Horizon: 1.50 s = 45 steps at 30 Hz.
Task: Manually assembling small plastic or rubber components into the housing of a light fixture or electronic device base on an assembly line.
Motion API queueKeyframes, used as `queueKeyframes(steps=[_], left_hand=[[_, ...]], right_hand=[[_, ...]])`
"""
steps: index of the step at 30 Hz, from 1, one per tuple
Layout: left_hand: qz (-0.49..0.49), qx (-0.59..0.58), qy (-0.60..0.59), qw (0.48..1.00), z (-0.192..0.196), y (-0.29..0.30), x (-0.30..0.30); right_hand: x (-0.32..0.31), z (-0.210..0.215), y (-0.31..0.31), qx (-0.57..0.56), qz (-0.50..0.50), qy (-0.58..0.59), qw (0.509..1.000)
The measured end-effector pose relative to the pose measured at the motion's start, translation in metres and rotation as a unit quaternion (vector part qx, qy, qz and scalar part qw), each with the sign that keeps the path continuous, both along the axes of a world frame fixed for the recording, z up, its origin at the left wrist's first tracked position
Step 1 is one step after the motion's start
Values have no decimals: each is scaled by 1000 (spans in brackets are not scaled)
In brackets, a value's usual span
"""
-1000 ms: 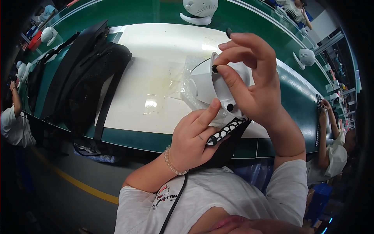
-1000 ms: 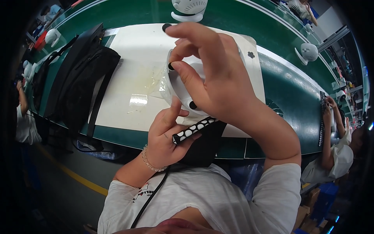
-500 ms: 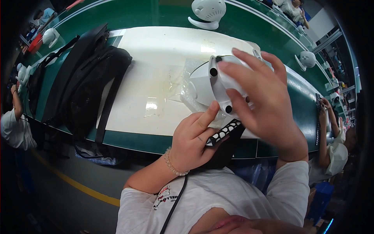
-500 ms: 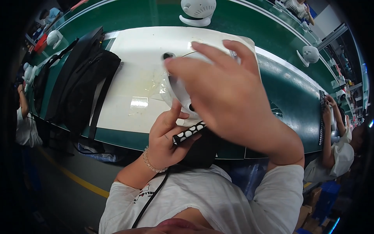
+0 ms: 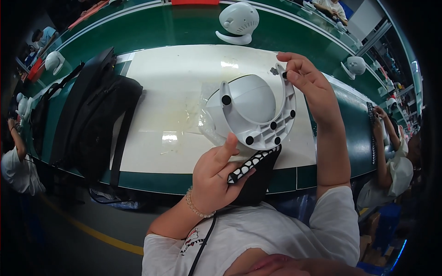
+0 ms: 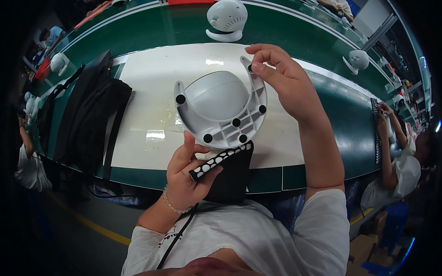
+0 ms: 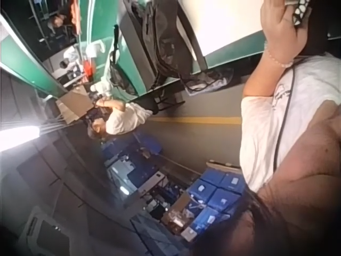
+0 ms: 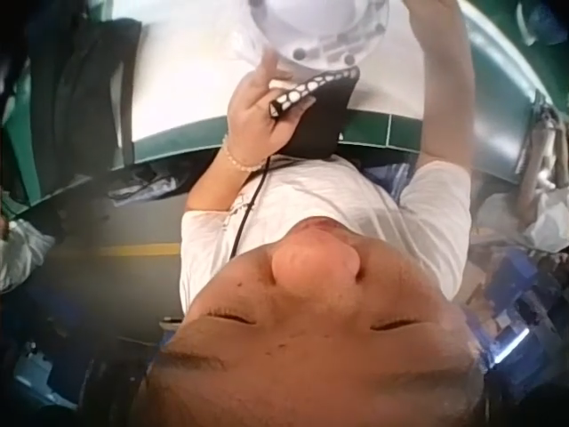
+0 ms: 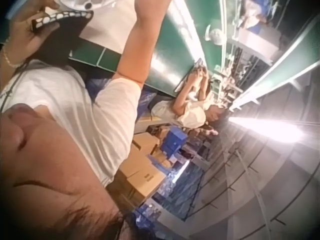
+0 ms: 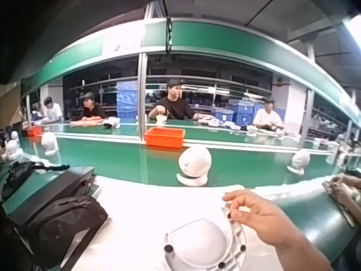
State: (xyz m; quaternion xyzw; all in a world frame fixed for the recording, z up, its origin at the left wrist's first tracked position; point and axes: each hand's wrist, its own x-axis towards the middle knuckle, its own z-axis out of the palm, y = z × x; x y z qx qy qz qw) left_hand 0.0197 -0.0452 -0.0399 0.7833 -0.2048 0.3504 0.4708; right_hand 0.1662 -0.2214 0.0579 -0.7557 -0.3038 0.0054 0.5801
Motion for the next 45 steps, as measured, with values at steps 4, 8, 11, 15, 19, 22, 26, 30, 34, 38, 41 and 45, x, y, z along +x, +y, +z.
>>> queueKeyframes(steps=[4, 8, 11, 15, 19, 22, 26, 30, 34, 38, 41, 45], left_hand=[[1, -5, 4, 1000, 1, -1, 0], [1, 4, 3, 1000, 1, 0, 0], [0, 5, -3, 1000, 1, 0, 0], [-2, 9, 2, 1000, 1, 0, -1], [-2, 7, 3, 1000, 0, 1, -1], [-3, 12, 9, 1000, 1, 1, -1], [-3, 11, 15, 1000, 2, 0, -1], [-8, 7, 30, 999, 1, -1, -2], [3, -2, 49, 999, -2, -2, -5], [-15, 27, 46, 998, 2, -3, -6], [-6, 29, 62, 998, 9, -2, -9], [-2, 41, 60, 997, 4, -1, -9]], right_hand=[[-1, -1, 1, 11, -11, 4, 1000], [-1, 0, 0, 45, -2, 41, 998], [-1, -1, -1, 54, 0, 45, 997], [-7, -2, 4, -48, -67, -128, 988], [-11, -4, 6, -150, -151, -367, 906], [-14, -4, 5, -173, -167, -441, 865], [-19, -2, 2, -217, -155, -492, 829], [-29, 10, -2, -267, -144, -486, 819], [-28, 4, 10, -153, -81, -406, 897], [-45, 9, 43, -116, 75, -383, 913], [-50, 3, 55, -128, 39, -479, 867], [-55, -8, 51, -144, 6, -511, 848]])
